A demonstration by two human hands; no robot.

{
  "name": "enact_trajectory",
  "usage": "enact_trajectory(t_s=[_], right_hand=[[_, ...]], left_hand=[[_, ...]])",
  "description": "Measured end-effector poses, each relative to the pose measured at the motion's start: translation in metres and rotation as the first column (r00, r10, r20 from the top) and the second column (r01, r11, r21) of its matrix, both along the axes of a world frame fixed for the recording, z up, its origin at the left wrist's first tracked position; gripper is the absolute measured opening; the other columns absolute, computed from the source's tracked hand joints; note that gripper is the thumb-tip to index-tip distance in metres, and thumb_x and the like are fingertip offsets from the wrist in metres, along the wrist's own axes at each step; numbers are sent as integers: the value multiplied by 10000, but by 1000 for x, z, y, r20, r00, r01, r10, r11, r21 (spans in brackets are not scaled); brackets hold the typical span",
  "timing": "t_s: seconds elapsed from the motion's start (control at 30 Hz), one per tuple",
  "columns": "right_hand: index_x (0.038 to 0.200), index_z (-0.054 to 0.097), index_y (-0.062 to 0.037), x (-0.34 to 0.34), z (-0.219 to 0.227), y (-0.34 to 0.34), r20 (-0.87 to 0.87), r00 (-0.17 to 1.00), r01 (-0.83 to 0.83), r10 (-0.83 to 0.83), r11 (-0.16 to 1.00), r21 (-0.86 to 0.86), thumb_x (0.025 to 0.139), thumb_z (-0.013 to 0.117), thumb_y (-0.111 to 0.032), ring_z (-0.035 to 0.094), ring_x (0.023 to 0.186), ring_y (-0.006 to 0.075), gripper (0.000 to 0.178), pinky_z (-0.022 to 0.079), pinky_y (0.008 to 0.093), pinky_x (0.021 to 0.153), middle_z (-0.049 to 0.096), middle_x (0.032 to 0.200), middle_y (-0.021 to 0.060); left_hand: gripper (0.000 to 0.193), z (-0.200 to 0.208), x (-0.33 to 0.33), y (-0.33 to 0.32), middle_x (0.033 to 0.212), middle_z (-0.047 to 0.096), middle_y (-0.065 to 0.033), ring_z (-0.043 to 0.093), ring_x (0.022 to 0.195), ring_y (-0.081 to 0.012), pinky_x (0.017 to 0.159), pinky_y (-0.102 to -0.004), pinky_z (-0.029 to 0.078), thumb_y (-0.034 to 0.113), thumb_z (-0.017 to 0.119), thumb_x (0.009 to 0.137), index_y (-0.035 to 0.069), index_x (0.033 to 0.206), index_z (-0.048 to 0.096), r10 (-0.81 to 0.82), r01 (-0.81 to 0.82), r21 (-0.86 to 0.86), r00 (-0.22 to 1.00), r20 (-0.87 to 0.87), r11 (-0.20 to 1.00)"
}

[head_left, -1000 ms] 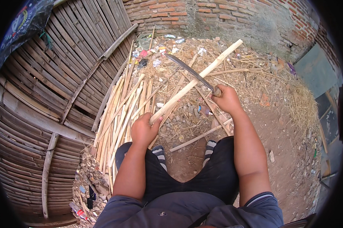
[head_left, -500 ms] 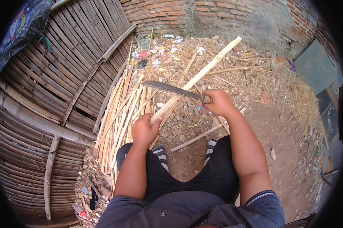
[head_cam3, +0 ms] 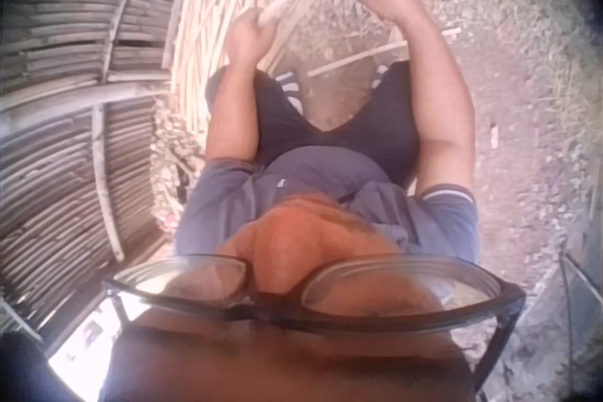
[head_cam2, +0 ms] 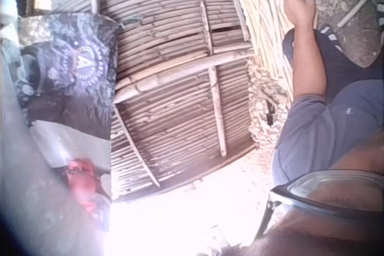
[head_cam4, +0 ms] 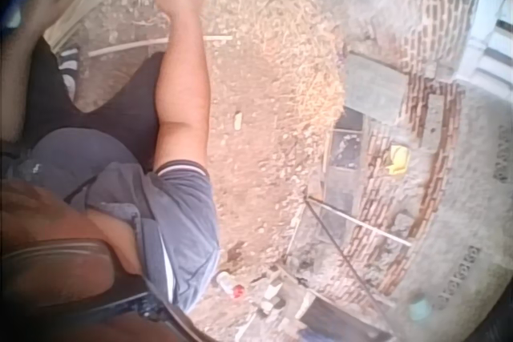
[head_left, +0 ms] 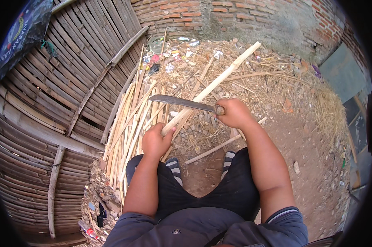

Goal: The person is using a blade to shave thin strips of wood from a larger piece by hand.

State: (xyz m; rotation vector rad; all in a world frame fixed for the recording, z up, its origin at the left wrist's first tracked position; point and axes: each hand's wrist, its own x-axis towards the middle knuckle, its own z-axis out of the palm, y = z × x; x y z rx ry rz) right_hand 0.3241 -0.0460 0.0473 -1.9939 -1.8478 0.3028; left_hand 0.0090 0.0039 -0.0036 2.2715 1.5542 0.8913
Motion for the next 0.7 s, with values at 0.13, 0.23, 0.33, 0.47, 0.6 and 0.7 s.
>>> enact_trajectory(t_s=[0.13, 0.23, 0.33, 0.47, 0.6, 0.7], right_hand=[[1131, 793, -86, 3, -7, 0, -39, 999, -3, 5, 998, 66, 812, 917, -326, 739, 877, 404, 417, 567, 468, 768, 762, 921, 204], [1135, 796, -83, 13, -2, 1, -122, 990, 79, -76, 997, 19, 806, 927, -330, 740, 858, 393, 431, 562, 462, 766, 766, 919, 201], [1161, 784, -87, 27, -7, 0, -154, 981, 125, -119, 992, 34, 844, 890, -340, 750, 876, 379, 420, 570, 468, 784, 771, 922, 200], [1211, 776, -99, 28, -4, 0, -131, 983, 131, -132, 991, -11, 855, 877, -343, 756, 896, 377, 443, 573, 474, 804, 773, 924, 203], [1245, 775, -114, 16, 0, 3, -114, 986, 111, -118, 991, -72, 847, 880, -331, 758, 934, 380, 465, 583, 478, 833, 780, 960, 196], [1241, 779, -128, 9, 0, 1, -60, 995, 77, -79, 996, -33, 850, 878, -332, 758, 955, 380, 453, 589, 479, 844, 786, 979, 180]], left_hand=[[394, -1, 0, 0, 845, 747, -204, 731, 749, -372, 710, -461, 564, 405, 836, 922, 20, 986, 783, 2, -2, 5, 1000, -16, 1000], [402, 3, 1, -1, 863, 751, -211, 734, 775, -379, 727, -468, 566, 407, 839, 918, 15, 987, 782, -7, 7, -6, 1000, 6, 1000], [400, 1, 1, -2, 864, 749, -210, 734, 778, -377, 730, -468, 566, 406, 841, 915, 17, 987, 782, -2, 2, 9, 1000, 7, 1000], [415, 3, 1, -1, 883, 755, -207, 737, 802, -388, 741, -480, 571, 428, 828, 921, 27, 1018, 783, -14, 14, -28, 1000, -19, 1000], [460, 5, -1, -1, 936, 771, -218, 748, 863, -415, 771, -501, 583, 471, 800, 933, 33, 1073, 780, -19, 15, -76, 999, -49, 997], [406, 3, -1, -1, 878, 758, -201, 738, 798, -388, 739, -479, 573, 423, 828, 920, 30, 1015, 783, -14, 13, -37, 999, -35, 999]])
